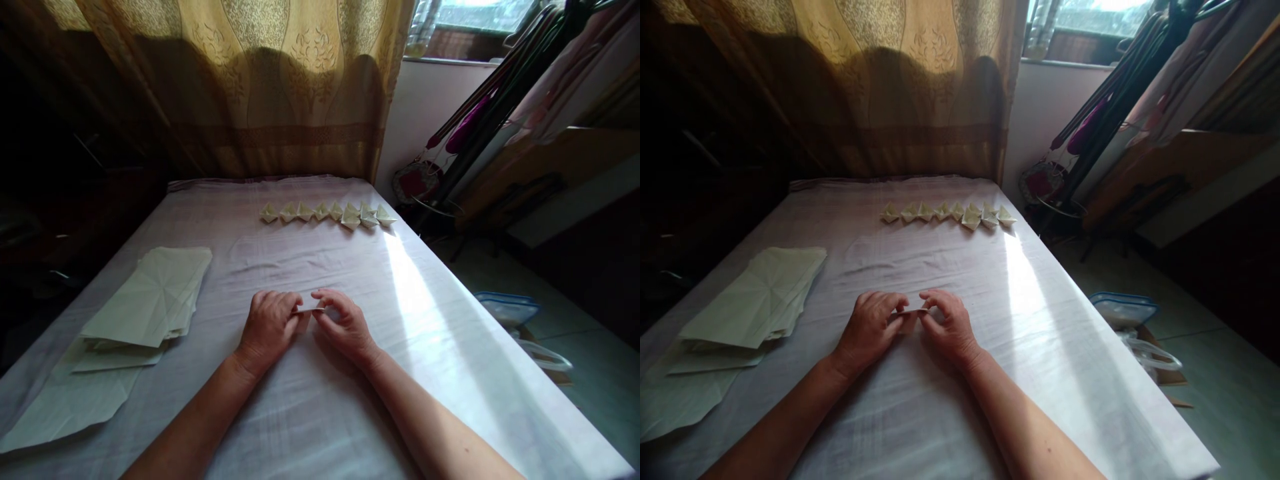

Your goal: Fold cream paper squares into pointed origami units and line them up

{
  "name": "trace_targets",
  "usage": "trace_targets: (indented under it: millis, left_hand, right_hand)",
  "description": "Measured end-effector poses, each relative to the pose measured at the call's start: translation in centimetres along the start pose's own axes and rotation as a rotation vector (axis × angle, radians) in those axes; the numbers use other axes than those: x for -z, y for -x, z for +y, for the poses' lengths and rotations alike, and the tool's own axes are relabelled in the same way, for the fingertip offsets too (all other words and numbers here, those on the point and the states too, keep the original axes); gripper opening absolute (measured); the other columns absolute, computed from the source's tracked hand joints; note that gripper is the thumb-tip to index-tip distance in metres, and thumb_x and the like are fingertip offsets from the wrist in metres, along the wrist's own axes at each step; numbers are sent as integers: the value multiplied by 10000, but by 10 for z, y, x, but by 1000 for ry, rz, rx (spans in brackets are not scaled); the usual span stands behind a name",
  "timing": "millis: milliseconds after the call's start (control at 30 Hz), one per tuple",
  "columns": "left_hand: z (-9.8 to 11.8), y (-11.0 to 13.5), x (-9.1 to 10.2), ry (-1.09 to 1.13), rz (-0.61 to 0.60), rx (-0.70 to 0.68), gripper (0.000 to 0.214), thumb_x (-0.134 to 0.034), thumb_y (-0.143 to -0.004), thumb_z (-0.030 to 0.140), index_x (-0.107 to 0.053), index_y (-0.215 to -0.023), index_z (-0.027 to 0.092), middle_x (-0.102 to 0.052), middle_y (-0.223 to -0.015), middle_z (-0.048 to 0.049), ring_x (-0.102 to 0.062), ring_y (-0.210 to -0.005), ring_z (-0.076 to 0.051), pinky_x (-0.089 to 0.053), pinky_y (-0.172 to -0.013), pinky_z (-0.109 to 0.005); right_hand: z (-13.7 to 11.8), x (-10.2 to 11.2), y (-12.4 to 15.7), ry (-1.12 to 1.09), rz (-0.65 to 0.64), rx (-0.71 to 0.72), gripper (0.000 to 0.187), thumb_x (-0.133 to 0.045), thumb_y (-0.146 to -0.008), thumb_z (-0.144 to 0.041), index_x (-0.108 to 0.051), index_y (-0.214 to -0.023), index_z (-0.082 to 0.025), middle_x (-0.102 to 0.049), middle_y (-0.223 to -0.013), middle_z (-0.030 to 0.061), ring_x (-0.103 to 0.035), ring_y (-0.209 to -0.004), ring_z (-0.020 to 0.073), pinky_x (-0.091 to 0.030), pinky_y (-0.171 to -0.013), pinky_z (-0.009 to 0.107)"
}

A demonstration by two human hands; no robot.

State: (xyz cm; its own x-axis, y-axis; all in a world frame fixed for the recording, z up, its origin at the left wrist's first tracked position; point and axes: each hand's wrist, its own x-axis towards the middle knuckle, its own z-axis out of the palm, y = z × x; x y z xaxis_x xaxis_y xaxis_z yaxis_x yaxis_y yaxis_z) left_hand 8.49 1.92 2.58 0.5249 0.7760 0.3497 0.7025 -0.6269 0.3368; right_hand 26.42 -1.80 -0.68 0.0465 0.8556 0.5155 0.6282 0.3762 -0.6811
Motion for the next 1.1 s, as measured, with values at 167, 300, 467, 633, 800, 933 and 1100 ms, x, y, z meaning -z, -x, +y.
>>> trace_targets:
  millis: [167, 300, 467, 633, 800, 933, 1100]
  left_hand:
    - [-1, -3, 10, -108, 319, -104, 232, -521, -925, 178, -607, -1130, 240, -648, -1188, -91, -563, -1123, -256, -387, -971, -428]
    - [-8, 5, 6, -85, 285, -144, 310, -492, -914, 132, -615, -1172, 253, -662, -1191, -67, -568, -1140, -243, -400, -984, -423]
    - [-15, 32, 1, 10, 90, -228, 333, -479, -898, 108, -664, -1136, 248, -711, -1160, -33, -583, -1143, -224, -389, -1012, -422]
    - [-20, 53, 5, 43, -70, -189, 353, -503, -873, 114, -672, -1146, 259, -713, -1173, -34, -582, -1170, -233, -382, -1027, -459]
    - [-24, 56, 3, 60, -123, -166, 361, -523, -863, 118, -673, -1151, 275, -717, -1168, -22, -585, -1170, -233, -363, -1047, -475]
    - [-26, 55, 0, 93, -104, -142, 315, -514, -881, 128, -687, -1102, 273, -728, -1139, -11, -598, -1150, -228, -379, -1032, -472]
    - [-25, 53, 3, 103, -98, -122, 255, -497, -917, 163, -678, -1051, 283, -733, -1121, 27, -611, -1131, -232, -414, -1008, -485]
  right_hand:
    - [-18, 23, -5, 230, -12, 260, 191, -488, -928, -225, -671, -896, -269, -739, -986, 19, -649, -962, 183, -449, -916, 364]
    - [-18, 24, -7, 431, -89, 321, 251, -462, -967, -197, -696, -913, -269, -735, -960, 5, -611, -938, 174, -403, -896, 336]
    - [-14, 2, -2, 453, -253, 451, 207, -492, -973, -209, -687, -910, -238, -709, -853, 9, -561, -841, 172, -396, -822, 321]
    - [-12, -5, 2, 409, -400, 421, 142, -560, -949, -234, -691, -894, -235, -695, -830, 19, -555, -820, 172, -394, -770, 309]
    - [-10, -4, 2, 332, -407, 311, 115, -583, -932, -224, -697, -927, -228, -704, -913, 32, -577, -852, 171, -415, -804, 295]
    - [-11, -6, 1, 301, -427, 191, 99, -597, -913, -214, -695, -893, -217, -690, -931, 38, -586, -869, 174, -422, -826, 303]
    - [-16, -10, 1, 271, -381, 97, 101, -594, -892, -198, -675, -833, -214, -674, -894, 27, -581, -867, 186, -411, -794, 320]
